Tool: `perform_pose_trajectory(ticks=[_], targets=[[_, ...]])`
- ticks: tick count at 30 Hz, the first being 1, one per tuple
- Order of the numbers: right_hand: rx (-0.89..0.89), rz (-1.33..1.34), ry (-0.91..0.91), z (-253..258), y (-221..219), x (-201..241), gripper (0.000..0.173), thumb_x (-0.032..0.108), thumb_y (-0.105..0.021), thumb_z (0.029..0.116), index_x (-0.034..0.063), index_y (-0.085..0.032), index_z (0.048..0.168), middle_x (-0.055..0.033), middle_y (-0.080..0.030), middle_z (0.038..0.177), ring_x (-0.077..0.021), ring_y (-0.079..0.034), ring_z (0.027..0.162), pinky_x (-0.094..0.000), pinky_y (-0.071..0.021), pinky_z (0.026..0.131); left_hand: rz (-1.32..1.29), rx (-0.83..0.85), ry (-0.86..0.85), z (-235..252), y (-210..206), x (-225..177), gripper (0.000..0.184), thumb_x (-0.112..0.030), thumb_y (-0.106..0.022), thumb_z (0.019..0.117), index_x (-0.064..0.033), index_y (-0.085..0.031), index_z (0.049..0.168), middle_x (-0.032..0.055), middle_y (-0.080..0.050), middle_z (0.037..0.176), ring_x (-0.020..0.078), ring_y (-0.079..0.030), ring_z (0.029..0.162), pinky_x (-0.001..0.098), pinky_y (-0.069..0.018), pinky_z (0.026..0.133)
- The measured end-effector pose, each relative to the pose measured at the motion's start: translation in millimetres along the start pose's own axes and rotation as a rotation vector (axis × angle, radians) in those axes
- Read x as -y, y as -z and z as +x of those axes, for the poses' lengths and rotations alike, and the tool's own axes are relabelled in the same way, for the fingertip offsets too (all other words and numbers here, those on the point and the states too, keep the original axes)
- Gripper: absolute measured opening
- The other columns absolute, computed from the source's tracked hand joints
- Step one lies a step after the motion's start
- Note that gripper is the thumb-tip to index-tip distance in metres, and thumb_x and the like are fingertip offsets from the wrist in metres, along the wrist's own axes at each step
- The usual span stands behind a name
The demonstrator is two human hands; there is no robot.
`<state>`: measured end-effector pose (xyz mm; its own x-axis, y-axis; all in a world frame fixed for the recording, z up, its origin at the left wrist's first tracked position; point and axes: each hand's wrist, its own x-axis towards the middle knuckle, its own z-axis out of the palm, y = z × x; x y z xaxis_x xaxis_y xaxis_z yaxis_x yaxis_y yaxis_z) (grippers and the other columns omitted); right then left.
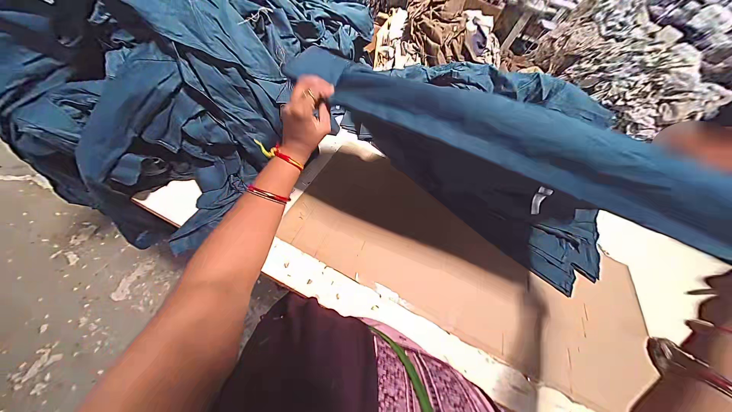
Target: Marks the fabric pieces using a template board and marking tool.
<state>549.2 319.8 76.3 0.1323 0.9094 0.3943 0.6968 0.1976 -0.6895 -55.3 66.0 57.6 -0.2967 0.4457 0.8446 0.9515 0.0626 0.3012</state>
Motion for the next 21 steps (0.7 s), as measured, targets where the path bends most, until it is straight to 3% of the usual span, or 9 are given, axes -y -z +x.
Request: perform_pose_trajectory(ticks=[1, 2, 3, 5, 7, 10, 12, 15, 21], targets=[[0.126, -0.126, -0.03, -3, -18, -19, 0.039, 0.009, -0.043, 0.1051, -0.0182, -0.048, 0.134, -0.0351, -0.059, 0.117, -0.0343, -0.06, 0.103, -0.047, -0.0456, 0.098, 0.075, 0.193, 0.059, -24, -6, 7, 0.027, -0.002, -0.05, 0.0972, 0.0052, -0.071, 0.113, 0.025, -0.069, 0.121, 0.0409, -0.071, 0.106, 0.0553, -0.0562, 0.091], [0.269, -0.23, -0.065, -6, -36, -43, 0.044, 0.015, -0.043, 0.1074, -0.0159, -0.045, 0.139, -0.0397, -0.057, 0.12, -0.0427, -0.06, 0.102, -0.0582, -0.0445, 0.093, 0.143, 0.421, 0.087, -49, -14, 17, 0.028, -0.004, -0.049, 0.0995, 0.0047, -0.07, 0.116, 0.0275, -0.068, 0.122, 0.0465, -0.07, 0.102, 0.0635, -0.055, 0.085], [0.375, -0.291, -0.111, -13, -50, -59, 0.045, 0.02, -0.042, 0.1091, -0.0128, -0.044, 0.14, -0.0376, -0.058, 0.114, -0.0417, -0.06, 0.093, -0.0594, -0.0467, 0.083, 0.186, 0.62, 0.072, -74, -20, 29, 0.027, -0.004, -0.049, 0.1012, 0.0049, -0.069, 0.117, 0.0287, -0.067, 0.12, 0.049, -0.069, 0.102, 0.0661, -0.0542, 0.083], [0.504, -0.27, -0.244, -30, -61, -71, 0.042, 0.024, -0.042, 0.1109, -0.0069, -0.046, 0.139, -0.0214, -0.055, 0.097, -0.0234, -0.051, 0.075, -0.0433, -0.0438, 0.068, 0.195, 0.799, -0.034, -113, -26, 46, 0.02, 0.001, -0.058, 0.0981, 0.0072, -0.072, 0.111, 0.0267, -0.07, 0.112, 0.047, -0.067, 0.107, 0.0612, -0.0547, 0.083], [0.566, -0.24, -0.345, -44, -59, -91, 0.037, 0.028, -0.048, 0.1097, -0.0048, -0.053, 0.124, -0.0056, -0.046, 0.078, -0.0096, -0.041, 0.059, -0.0293, -0.0365, 0.055, 0.168, 0.837, -0.117, -139, -20, 53, 0.017, 0.005, -0.062, 0.0948, 0.0065, -0.074, 0.107, 0.0232, -0.072, 0.11, 0.0439, -0.067, 0.111, 0.0567, -0.0561, 0.084], [0.548, -0.087, -0.475, -54, -43, -111, 0.027, 0.03, -0.054, 0.1071, 0.0043, -0.054, 0.099, 0.006, -0.043, 0.062, -0.0002, -0.038, 0.046, -0.0178, -0.0324, 0.044, 0.166, 0.96, -0.139, -147, -5, 48, 0.027, 0.006, -0.051, 0.1004, 0.0059, -0.07, 0.12, 0.0227, -0.07, 0.121, 0.0427, -0.065, 0.117, 0.0555, -0.0546, 0.091], [0.518, 0.111, -0.529, -60, -37, -120, 0.021, 0.026, -0.052, 0.1076, 0.0124, -0.053, 0.092, 0.0101, -0.047, 0.058, 0.0028, -0.039, 0.042, -0.0143, -0.0319, 0.04, 0.145, 0.973, -0.188, -150, 3, 50, 0.03, 0.009, -0.048, 0.1004, 0.0069, -0.069, 0.123, 0.0229, -0.07, 0.123, 0.0424, -0.065, 0.118, 0.0538, -0.0543, 0.094], [0.529, 0.263, -0.584, -72, -28, -124, 0.016, 0.021, -0.043, 0.1106, 0.0139, -0.053, 0.1, 0.0101, -0.051, 0.063, 0.0035, -0.038, 0.042, -0.0132, -0.0317, 0.039, 0.107, 0.942, -0.246, -163, 10, 56, 0.032, 0.01, -0.047, 0.0996, 0.0075, -0.069, 0.123, 0.0226, -0.07, 0.124, 0.0417, -0.066, 0.117, 0.0522, -0.0544, 0.095], [0.603, 0.212, -0.519, -79, -19, -144, 0.015, 0.018, -0.042, 0.1104, 0.0105, -0.054, 0.106, 0.0088, -0.058, 0.072, 0.0031, -0.046, 0.048, -0.0152, -0.0367, 0.043, 0.159, 1.061, -0.234, -169, 16, 49, 0.037, 0.009, -0.042, 0.1015, 0.0106, -0.061, 0.133, 0.026, -0.064, 0.134, 0.0436, -0.063, 0.123, 0.0516, -0.0498, 0.103]])
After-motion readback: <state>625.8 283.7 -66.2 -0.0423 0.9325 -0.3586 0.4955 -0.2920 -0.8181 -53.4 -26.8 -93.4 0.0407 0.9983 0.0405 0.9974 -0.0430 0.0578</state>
